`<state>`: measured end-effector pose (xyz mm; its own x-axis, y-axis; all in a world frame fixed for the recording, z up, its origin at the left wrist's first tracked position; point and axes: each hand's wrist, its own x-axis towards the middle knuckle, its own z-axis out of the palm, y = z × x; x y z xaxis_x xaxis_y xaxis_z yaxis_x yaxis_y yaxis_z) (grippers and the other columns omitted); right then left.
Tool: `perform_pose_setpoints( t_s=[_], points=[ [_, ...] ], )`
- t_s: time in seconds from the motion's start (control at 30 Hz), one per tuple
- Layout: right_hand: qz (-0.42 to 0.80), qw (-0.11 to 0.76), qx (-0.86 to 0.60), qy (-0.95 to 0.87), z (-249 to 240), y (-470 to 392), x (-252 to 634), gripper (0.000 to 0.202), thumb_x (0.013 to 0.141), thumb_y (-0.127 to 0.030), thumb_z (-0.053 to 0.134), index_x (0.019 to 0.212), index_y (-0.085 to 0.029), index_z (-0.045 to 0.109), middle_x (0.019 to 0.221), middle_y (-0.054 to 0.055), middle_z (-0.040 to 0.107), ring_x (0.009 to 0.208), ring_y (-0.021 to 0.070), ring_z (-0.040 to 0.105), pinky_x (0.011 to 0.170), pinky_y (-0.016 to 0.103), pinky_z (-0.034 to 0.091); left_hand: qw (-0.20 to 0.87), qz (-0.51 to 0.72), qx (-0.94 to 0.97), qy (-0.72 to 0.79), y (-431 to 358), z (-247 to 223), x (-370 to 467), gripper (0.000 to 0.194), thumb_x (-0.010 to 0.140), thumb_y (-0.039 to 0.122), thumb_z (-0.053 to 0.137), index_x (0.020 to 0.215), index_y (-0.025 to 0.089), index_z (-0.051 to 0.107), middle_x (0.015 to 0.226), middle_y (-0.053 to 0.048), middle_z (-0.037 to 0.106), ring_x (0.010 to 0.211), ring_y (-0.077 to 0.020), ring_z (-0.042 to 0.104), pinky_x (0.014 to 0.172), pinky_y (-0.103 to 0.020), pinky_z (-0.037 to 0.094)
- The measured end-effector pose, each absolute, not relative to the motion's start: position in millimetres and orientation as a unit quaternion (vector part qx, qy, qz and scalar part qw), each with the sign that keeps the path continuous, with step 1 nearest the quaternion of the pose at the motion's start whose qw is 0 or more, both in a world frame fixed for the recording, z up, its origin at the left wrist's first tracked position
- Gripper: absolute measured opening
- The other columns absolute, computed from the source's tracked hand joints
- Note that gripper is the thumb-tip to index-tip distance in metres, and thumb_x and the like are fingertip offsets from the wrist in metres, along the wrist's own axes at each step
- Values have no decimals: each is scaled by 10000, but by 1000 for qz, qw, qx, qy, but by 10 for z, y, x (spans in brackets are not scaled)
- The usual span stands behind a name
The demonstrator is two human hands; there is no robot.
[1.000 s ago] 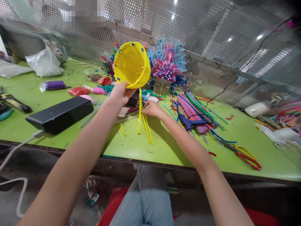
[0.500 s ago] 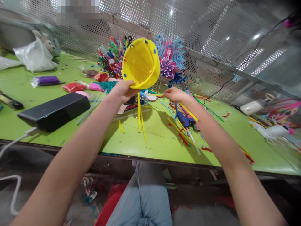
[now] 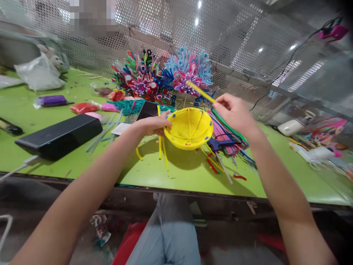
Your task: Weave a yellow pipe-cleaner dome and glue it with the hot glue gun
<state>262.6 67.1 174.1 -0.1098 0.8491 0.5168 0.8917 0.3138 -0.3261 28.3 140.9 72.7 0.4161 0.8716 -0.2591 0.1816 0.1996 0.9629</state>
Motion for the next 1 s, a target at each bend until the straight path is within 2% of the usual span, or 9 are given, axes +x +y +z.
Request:
perform_pose_setpoints(
  t_s=[0.1,0.2,0.3,0.37,0.43,0.5,0.67,0.83,1.0],
  points=[
    [-88,248,-572,-777,1657,530,2428,207,916,-316,539,775,-193,628,704,19,655,645,143,569,650,286,427,572,252,609,488,1430,650,313,925,560,118,659,1437,281,411,845,-24,660,633,-178,635,585,-251,507],
    [-112,243,-547,-793,1584,498,2398,228,946,-275,480,878,-200,685,802,38,699,737,164,621,711,305,456,525,252,655,481,1430,635,339,880,560,129,647,1409,275,463,1034,-72,683,932,-275,663,729,-297,533],
    [-128,261,-515,-806,1546,525,2438,312,948,-168,403,1068,-203,688,1002,56,701,827,161,647,757,315,485,516,298,684,420,1396,675,369,907,537,71,581,1421,232,455,1402,-111,549,1308,-317,492,1035,-362,445],
    [-150,258,-513,-805,1544,543,2437,368,938,-114,365,1133,-197,666,1056,65,674,856,157,645,781,318,492,518,313,693,392,1367,704,386,982,520,31,539,1475,201,384,1529,-129,419,1410,-306,383,1140,-385,341],
    [-181,238,-520,-800,1549,554,2402,372,937,-99,357,1148,-194,648,1049,70,650,903,168,635,815,327,486,519,312,698,383,1346,719,399,1036,513,9,518,1514,186,318,1556,-146,373,1433,-306,353,1163,-402,311],
    [-205,214,-526,-797,1544,563,2354,327,956,-136,368,1121,-194,644,1030,71,631,927,183,623,823,335,478,523,321,697,372,1344,713,406,1037,508,-1,516,1510,188,327,1550,-139,375,1446,-305,333,1172,-402,304],
    [-240,174,-523,-799,1466,578,2290,252,986,-297,427,976,-195,658,990,75,622,842,180,603,716,311,450,551,344,694,312,1408,655,399,857,523,0,539,1358,191,513,1428,-93,512,1398,-285,395,1188,-422,286],
    [-270,141,-525,-795,1395,534,2295,279,990,-294,400,966,-186,657,1016,70,635,809,160,592,647,282,390,571,349,674,314,1444,639,386,699,526,7,542,1197,179,635,1288,-68,622,1322,-263,476,1144,-390,347],
    [-255,96,-510,-816,1313,499,2300,297,973,-268,416,892,-171,685,914,81,659,864,197,594,659,304,355,576,344,653,351,1429,645,391,636,533,9,547,1127,190,683,1138,-50,683,1217,-256,558,1048,-377,445]
  ],
)
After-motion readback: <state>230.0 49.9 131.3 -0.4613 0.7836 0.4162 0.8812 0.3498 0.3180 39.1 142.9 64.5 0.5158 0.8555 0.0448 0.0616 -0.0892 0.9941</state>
